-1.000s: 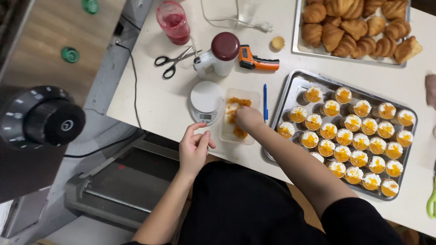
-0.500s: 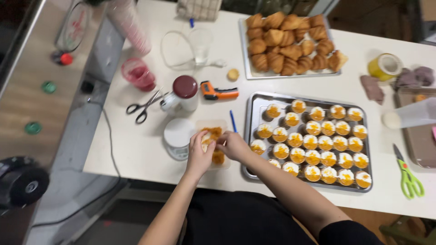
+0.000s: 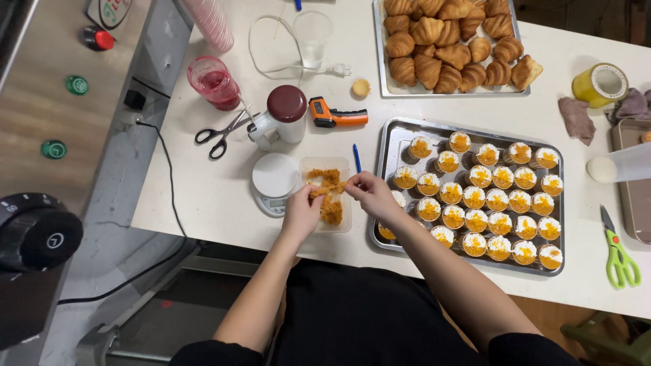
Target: The person places pieces of fruit by hand onto small whipped-cream topped tarts arranged on a metal baking tray.
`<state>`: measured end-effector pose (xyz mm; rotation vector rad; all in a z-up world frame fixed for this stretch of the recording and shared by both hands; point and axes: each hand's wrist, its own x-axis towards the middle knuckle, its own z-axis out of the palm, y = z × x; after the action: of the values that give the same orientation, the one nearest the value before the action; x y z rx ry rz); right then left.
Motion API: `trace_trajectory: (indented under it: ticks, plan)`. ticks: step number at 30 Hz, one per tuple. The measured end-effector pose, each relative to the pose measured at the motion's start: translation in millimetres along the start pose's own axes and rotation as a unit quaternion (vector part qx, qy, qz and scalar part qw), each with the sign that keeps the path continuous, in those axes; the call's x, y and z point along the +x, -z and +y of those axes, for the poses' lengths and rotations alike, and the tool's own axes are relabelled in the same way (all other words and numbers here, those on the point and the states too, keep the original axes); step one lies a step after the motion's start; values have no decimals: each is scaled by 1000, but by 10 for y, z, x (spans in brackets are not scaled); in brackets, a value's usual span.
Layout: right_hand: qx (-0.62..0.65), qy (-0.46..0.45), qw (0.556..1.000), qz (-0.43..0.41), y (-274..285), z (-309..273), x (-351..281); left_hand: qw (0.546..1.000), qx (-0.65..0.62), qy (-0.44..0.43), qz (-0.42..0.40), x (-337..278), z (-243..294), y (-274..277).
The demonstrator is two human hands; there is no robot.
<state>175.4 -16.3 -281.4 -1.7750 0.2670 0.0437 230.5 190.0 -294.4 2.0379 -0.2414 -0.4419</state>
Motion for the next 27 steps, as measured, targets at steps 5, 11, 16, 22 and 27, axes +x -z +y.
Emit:
trace_trajectory:
  ticks: [5,11,16,22,27]
  plan:
    - [48,-151,987,3,33,-140,-20,964,106,-232,72,-57,-34,-12]
    - [-15,-71,997,-31,12,-201,-145,956,-266,-3,-123,33,110,-84]
    - [27,-41,999,-21,54,-226,-217,958,-265,-9,-110,53,278,-183]
    - [20,57,997,50,597,-230,-581,967,-180,-92,-152,-61,917,-466]
    - [112,93,985,93,1254,11,-1054,930,-196,-92,-298,-140,1446,-1112]
